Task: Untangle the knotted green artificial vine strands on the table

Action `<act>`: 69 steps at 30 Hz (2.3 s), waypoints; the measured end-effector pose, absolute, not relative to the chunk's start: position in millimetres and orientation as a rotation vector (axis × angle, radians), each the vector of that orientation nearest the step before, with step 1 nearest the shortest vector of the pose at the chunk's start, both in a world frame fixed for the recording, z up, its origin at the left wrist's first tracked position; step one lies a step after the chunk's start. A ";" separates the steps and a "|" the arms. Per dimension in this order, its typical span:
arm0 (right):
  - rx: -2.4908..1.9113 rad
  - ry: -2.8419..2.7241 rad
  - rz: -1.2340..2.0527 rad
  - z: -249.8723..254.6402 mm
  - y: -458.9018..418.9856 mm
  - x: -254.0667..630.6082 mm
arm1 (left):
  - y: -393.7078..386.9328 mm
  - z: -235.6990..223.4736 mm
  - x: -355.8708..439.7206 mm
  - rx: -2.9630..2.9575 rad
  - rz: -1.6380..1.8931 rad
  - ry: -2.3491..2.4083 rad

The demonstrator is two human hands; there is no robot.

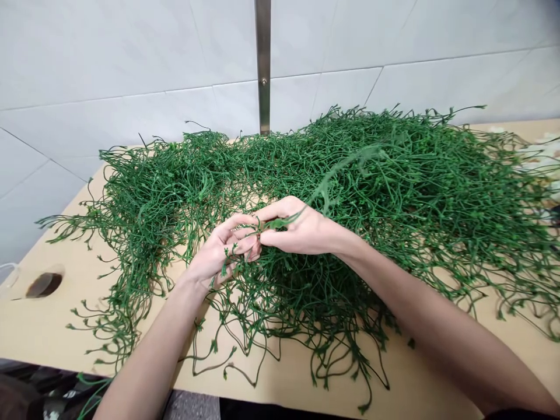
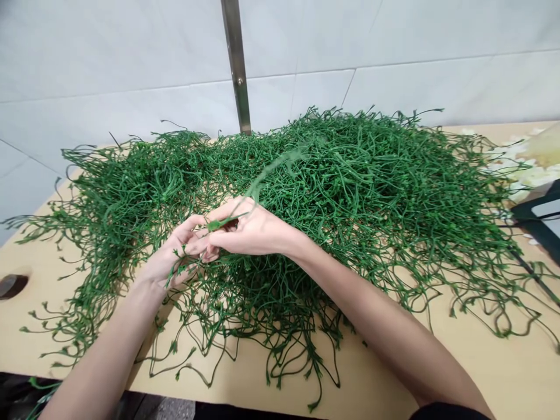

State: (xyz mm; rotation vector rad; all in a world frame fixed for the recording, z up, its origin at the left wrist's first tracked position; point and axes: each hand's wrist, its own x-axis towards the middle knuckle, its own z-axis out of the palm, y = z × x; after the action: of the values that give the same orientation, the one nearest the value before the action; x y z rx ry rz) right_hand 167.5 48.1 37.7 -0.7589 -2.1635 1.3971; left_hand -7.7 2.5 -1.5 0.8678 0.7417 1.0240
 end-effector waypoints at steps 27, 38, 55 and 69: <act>-0.814 -2.579 0.953 43.0 53.1 181.5 | 6.0 4.9 -2.9 0.895 0.866 0.925; -0.566 -2.427 0.925 30.2 57.1 177.2 | 5.2 -15.3 -7.2 0.719 0.834 0.595; -0.961 -2.487 0.760 42.4 48.1 179.4 | 4.6 3.1 -0.7 1.142 1.242 1.110; -0.767 -2.294 1.113 45.1 48.1 175.2 | -1.4 2.5 2.7 1.171 1.074 0.936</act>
State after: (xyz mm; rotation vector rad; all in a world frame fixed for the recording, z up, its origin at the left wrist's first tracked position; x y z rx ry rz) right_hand 175.2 48.1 45.1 -0.7668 -2.2938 1.1126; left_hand 2.7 -1.4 2.5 1.1708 0.9358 1.0740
